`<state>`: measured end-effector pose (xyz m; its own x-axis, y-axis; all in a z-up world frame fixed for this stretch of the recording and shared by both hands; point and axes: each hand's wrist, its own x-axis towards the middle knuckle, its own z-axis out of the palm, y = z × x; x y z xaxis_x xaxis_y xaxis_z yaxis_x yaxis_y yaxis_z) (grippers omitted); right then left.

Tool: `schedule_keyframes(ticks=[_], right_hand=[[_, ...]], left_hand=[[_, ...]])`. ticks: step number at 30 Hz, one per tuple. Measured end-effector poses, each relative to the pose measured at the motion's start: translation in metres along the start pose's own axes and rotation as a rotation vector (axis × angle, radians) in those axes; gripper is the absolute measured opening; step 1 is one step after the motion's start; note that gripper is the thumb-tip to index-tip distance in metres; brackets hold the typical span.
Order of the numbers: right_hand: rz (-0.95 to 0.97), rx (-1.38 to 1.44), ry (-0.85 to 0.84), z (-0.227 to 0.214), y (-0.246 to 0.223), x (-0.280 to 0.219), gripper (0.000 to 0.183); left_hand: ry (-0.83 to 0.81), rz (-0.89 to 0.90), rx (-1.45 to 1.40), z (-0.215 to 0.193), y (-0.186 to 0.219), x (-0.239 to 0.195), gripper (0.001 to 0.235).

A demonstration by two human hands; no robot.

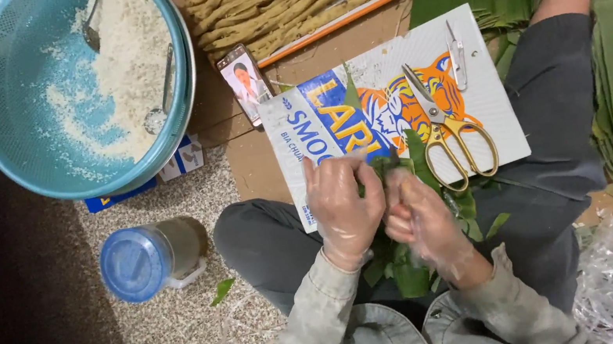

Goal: The person sits on the floor and wraps a portion of white rice in a green leaf. They fold the leaf around the rice, tie it with a thin strip, and trim the excess with scissors. The finished package is set aside.

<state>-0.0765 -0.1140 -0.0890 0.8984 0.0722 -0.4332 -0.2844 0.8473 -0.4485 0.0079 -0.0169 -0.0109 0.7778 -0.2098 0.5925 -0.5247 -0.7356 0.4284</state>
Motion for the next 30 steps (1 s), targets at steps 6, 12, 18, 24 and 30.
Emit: schedule_keyframes(ticks=[6, 12, 18, 24, 30], right_hand=[[-0.220, -0.237, -0.087, -0.017, 0.013, 0.021, 0.025], [-0.133, -0.098, 0.017, -0.011, 0.005, 0.018, 0.012], [-0.022, 0.048, 0.056, -0.015, 0.004, 0.015, 0.004], [-0.074, -0.108, 0.109, -0.007, -0.019, 0.011, 0.007], [-0.888, -1.295, 0.281, 0.027, -0.076, -0.032, 0.034]], left_hand=[[-0.116, -0.059, -0.321, -0.008, 0.003, -0.006, 0.004], [-0.281, 0.049, -0.341, -0.013, -0.007, -0.006, 0.010], [-0.483, 0.101, -0.127, -0.028, -0.004, 0.001, 0.017], [-0.546, 0.017, -0.177, -0.027, 0.000, 0.000, 0.014], [-0.396, -0.126, -0.195, -0.020, -0.007, 0.001, 0.011]])
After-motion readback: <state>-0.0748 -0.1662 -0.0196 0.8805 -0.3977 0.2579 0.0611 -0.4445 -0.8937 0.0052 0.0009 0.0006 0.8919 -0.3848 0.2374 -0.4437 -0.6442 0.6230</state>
